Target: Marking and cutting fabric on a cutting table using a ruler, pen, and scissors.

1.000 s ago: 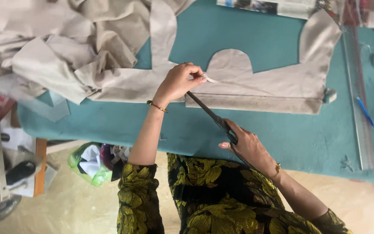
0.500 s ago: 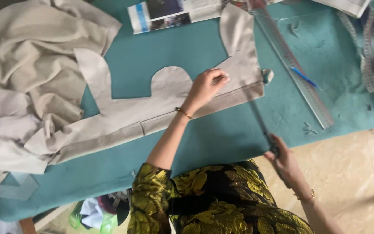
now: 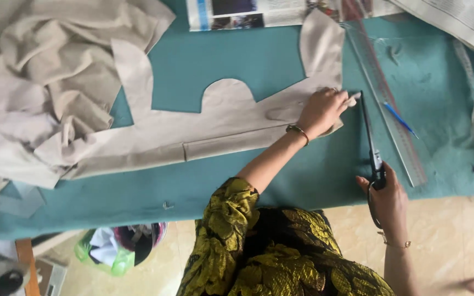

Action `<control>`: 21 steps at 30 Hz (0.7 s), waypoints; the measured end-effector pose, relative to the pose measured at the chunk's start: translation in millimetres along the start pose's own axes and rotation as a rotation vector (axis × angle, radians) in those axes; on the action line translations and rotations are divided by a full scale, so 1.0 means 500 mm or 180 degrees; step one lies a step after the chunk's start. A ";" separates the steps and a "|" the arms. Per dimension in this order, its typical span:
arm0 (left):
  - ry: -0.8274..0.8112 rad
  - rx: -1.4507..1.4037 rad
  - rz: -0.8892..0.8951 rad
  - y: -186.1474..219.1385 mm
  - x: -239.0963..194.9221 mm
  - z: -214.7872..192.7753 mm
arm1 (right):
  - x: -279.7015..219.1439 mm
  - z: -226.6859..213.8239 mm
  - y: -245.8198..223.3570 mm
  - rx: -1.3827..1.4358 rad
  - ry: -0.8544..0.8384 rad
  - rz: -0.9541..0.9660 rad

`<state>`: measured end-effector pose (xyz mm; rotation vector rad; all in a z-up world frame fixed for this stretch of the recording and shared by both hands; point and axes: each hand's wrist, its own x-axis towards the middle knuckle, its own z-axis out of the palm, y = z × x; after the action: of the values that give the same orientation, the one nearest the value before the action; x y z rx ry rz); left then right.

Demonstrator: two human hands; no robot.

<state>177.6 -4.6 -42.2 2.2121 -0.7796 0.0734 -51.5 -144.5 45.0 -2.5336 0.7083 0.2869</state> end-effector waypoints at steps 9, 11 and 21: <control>0.2139 -0.1989 -0.1282 -0.232 -0.023 -0.389 | 0.072 -0.011 -0.057 -0.0031 0.0140 -0.0385; 0.2330 -0.1907 -0.1231 -0.274 -0.070 -0.467 | 0.092 0.003 -0.039 -0.0103 0.0179 -0.0605; 0.2780 -0.4041 -0.2813 -0.377 -0.305 -0.561 | 0.155 0.052 -0.003 0.2410 -0.1012 -0.1048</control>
<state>211.0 363.3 -13.6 0.9274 0.5764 0.0642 12.9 -163.1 -1.8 -1.7816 0.2011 0.2386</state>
